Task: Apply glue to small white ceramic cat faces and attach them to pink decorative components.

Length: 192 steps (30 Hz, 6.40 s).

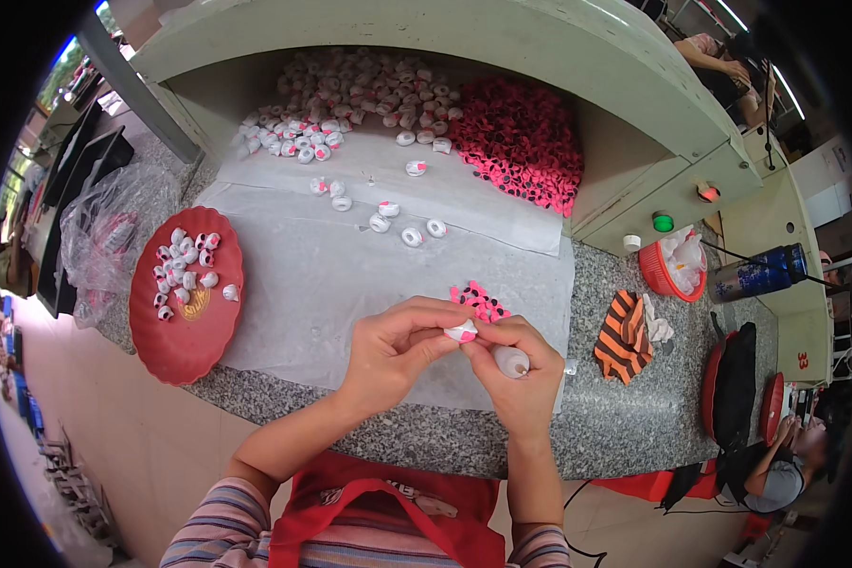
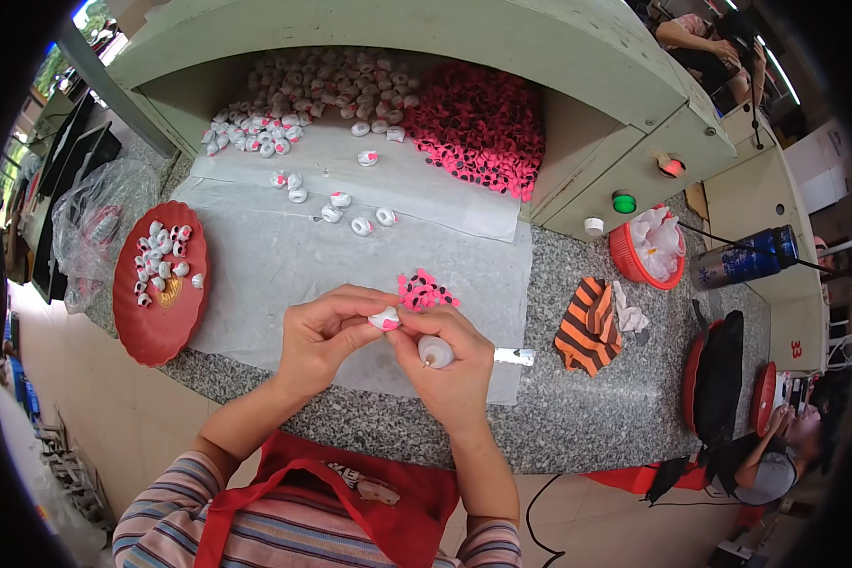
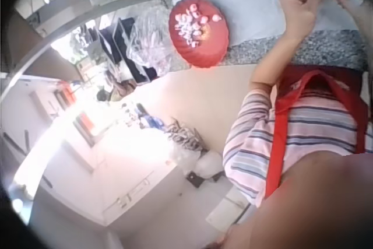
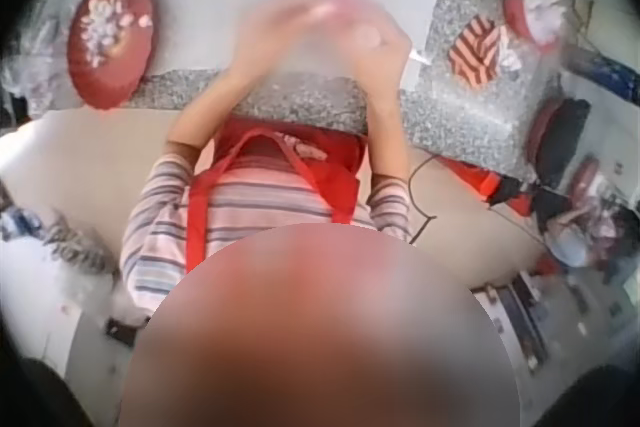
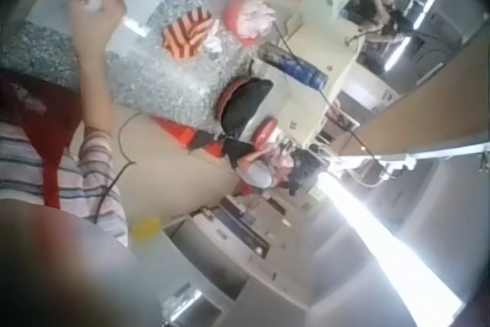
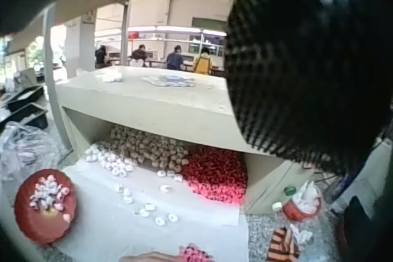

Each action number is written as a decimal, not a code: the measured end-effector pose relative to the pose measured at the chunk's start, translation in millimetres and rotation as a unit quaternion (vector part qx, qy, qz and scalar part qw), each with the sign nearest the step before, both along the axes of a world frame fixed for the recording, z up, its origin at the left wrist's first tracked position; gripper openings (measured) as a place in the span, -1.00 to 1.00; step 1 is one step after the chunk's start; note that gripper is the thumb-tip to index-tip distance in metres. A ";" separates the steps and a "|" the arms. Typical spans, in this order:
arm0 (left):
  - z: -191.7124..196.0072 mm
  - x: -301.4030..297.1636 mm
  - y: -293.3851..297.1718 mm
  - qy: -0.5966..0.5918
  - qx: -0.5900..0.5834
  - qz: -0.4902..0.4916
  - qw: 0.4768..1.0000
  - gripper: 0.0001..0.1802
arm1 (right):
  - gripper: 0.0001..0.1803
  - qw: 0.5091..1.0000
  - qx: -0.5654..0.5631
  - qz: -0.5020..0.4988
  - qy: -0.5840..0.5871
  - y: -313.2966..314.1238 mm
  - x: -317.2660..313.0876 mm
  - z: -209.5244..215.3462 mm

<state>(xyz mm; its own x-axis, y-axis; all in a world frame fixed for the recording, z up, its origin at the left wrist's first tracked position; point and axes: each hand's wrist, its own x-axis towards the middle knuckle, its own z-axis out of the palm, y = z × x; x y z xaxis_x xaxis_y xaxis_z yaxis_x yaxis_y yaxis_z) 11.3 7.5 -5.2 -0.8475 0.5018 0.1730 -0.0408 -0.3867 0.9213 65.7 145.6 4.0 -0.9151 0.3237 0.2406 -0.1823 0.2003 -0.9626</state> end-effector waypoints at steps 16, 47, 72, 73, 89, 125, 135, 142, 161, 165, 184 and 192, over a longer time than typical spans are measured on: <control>1.2 -0.2 2.0 -0.082 0.049 -0.028 0.995 -0.71 | -0.77 0.997 -0.071 -0.002 -0.010 -1.3 -0.7 -4.9; 6.4 4.4 -5.0 -0.028 -0.023 -0.042 0.998 -0.71 | -0.81 0.971 -0.217 0.096 -0.003 10.3 2.1 -10.1; 6.1 0.0 -42.3 0.108 -0.256 0.131 0.952 -0.82 | -0.85 0.971 -0.187 0.051 -0.138 -17.3 -3.8 -15.7; -2.2 -10.9 -59.1 0.106 -0.267 0.221 0.932 -0.81 | -0.85 0.971 -0.188 0.050 -0.138 -15.0 -3.4 -14.3; -42.2 -86.6 7.0 0.418 -0.524 0.243 0.701 -0.74 | -0.59 0.983 -0.161 0.000 -0.082 -0.5 -3.7 -14.1; 5.6 0.1 -2.3 0.033 -0.050 0.103 0.993 -0.66 | -0.78 0.975 0.161 -0.084 0.126 -9.7 28.8 13.6; 4.5 -0.3 -3.7 0.049 -0.071 0.103 0.991 -0.66 | -0.75 0.960 0.206 -0.033 0.186 -6.3 20.6 20.8; 7.1 -0.2 -2.2 0.012 -0.059 0.101 0.993 -0.66 | -0.81 0.976 0.176 -0.066 0.112 -6.4 27.1 19.9; 5.0 -6.9 -5.3 -0.132 -0.011 0.016 0.991 -0.63 | -0.81 0.974 0.169 -0.070 0.136 -5.3 26.4 16.6; 1.6 -7.9 -6.6 -0.148 -0.005 0.011 0.989 -0.62 | -0.82 0.973 0.174 -0.066 0.137 -4.8 25.6 17.4; 2.4 -8.9 -8.3 -0.147 0.004 0.007 0.989 -0.61 | -0.78 0.962 0.192 -0.059 0.186 -0.7 24.5 21.0; -0.1 -7.9 -8.0 -0.141 -0.004 0.005 0.990 -0.61 | -0.78 0.961 0.197 -0.048 0.189 0.0 21.5 20.8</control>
<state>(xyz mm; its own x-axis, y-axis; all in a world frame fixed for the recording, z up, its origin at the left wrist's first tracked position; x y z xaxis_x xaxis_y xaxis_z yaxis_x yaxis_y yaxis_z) 3.4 -0.5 -5.3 -0.8666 0.4933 -0.0747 -0.2930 -0.3820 0.8765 87.2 145.6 24.8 -0.7088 0.2185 0.6707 -0.4655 0.5694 -0.6775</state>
